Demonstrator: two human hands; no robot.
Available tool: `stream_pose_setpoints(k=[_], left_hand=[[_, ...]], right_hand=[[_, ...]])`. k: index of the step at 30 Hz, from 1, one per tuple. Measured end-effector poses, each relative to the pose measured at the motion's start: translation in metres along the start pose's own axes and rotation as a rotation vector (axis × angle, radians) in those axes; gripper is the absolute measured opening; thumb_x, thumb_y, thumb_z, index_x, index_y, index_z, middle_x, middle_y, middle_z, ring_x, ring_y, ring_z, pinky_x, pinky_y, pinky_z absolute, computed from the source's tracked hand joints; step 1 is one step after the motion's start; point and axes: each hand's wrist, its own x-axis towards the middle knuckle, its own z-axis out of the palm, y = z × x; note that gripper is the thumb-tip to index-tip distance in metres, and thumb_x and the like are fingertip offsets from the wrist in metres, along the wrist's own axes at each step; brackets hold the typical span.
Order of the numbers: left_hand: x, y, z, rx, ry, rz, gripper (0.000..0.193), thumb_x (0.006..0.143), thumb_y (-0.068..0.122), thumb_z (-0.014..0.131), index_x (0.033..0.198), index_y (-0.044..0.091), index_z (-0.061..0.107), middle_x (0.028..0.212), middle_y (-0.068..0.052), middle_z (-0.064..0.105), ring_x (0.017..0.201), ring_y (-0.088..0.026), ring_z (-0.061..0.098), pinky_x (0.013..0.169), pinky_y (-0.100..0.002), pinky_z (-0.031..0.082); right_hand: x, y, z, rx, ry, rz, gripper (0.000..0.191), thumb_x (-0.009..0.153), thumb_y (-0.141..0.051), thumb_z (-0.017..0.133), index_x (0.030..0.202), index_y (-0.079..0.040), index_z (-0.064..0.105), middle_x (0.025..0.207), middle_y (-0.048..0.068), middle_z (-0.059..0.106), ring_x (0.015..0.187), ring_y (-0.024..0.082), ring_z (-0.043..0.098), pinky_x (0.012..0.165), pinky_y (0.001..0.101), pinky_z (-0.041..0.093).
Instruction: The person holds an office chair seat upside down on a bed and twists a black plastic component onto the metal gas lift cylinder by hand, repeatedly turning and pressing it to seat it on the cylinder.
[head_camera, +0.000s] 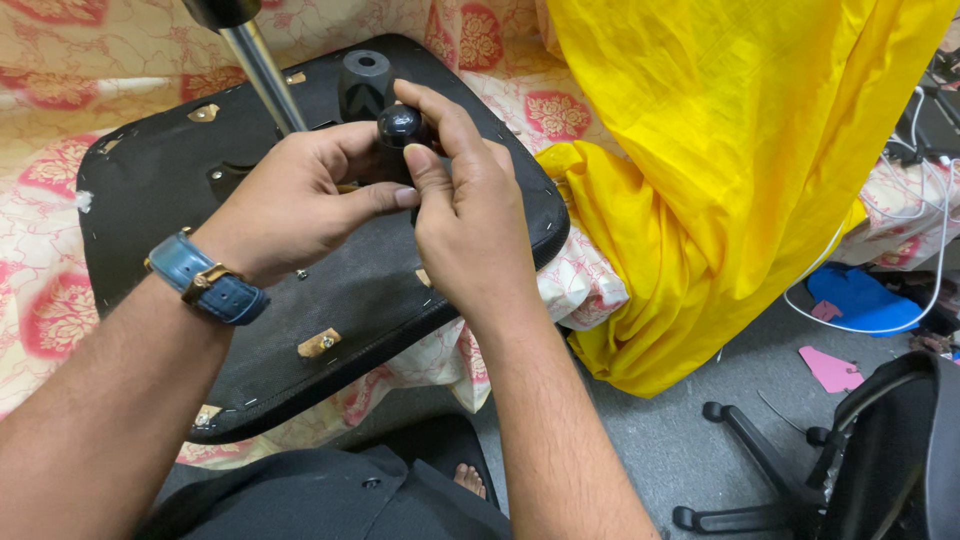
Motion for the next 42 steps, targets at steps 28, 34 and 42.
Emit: stream_pose_setpoints(k=[28, 34, 42], left_hand=[[0.005, 0.003, 0.021, 0.364, 0.314, -0.025, 0.036, 0.085, 0.006, 0.079, 0.12, 0.003, 0.068, 0.102, -0.003, 0.076, 0.089, -0.009, 0.07, 0.077, -0.026, 0.06], [0.005, -0.001, 0.017, 0.127, 0.1, 0.049, 0.04, 0.092, 0.009, 0.073, 0.13, 0.004, 0.063, 0.118, -0.004, 0.071, 0.103, -0.008, 0.069, 0.088, -0.024, 0.059], [0.006, -0.002, 0.014, 0.083, 0.147, 0.002, 0.035, 0.092, 0.008, 0.072, 0.127, 0.005, 0.068, 0.111, -0.002, 0.076, 0.098, -0.008, 0.071, 0.088, -0.025, 0.06]], right_hand=[[0.005, -0.001, -0.007, -0.063, 0.045, -0.101, 0.049, 0.094, -0.021, 0.079, 0.136, -0.007, 0.057, 0.118, 0.018, 0.058, 0.108, 0.026, 0.062, 0.091, 0.0314, 0.053], [0.004, 0.001, -0.011, 0.019, 0.041, -0.023, 0.044, 0.098, -0.017, 0.074, 0.139, -0.01, 0.059, 0.117, 0.01, 0.069, 0.106, 0.021, 0.069, 0.094, 0.0315, 0.056], [0.003, 0.001, -0.008, 0.028, -0.008, 0.067, 0.044, 0.102, -0.018, 0.069, 0.143, -0.009, 0.056, 0.113, 0.012, 0.07, 0.106, 0.023, 0.068, 0.095, 0.033, 0.053]])
